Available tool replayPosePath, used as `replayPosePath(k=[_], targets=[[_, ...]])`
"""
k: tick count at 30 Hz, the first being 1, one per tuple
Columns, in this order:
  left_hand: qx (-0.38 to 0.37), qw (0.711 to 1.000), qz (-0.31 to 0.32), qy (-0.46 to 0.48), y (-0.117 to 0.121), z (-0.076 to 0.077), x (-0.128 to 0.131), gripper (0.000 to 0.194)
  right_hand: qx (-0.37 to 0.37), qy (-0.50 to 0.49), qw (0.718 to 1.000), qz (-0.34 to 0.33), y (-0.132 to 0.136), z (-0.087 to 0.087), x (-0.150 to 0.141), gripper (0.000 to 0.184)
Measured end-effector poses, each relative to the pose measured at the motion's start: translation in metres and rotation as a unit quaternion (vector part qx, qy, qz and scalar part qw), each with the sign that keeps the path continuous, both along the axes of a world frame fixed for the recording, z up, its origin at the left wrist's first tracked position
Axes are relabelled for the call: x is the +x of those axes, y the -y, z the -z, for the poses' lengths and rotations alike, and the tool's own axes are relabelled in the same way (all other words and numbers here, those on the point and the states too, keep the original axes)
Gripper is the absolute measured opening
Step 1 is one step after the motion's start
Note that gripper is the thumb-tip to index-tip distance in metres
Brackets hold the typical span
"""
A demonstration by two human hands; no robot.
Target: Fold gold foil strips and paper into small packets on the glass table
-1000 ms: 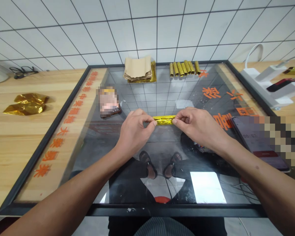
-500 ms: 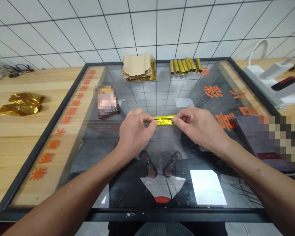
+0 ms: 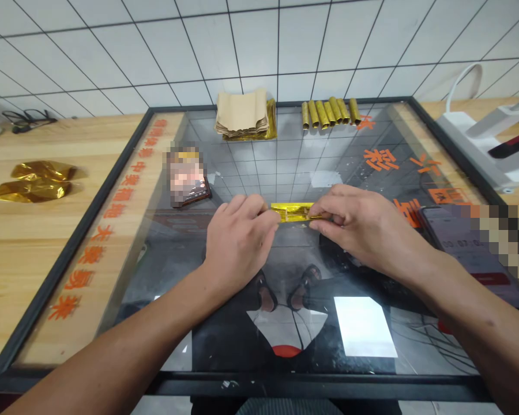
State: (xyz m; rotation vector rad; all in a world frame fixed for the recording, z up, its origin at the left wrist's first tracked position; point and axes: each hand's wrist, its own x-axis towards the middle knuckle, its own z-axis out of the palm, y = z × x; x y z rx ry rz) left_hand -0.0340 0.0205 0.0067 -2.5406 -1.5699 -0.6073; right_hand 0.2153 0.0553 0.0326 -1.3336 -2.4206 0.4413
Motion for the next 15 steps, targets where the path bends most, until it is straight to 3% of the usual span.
replayPosePath(k=[5,15], targets=[[-0.002,0.999,0.031,-0.011,0.0019,0.0027,-0.0008,0.022,-0.007,0.026,0.999,-0.040,0.0032,-0.0055,0.0005,0.017],[-0.032,0.998,0.023,0.042,0.0015,0.0060,0.0013,0.020,0.015,0.053,0.998,-0.037,0.0061,-0.0010,-0.0019,0.021]])
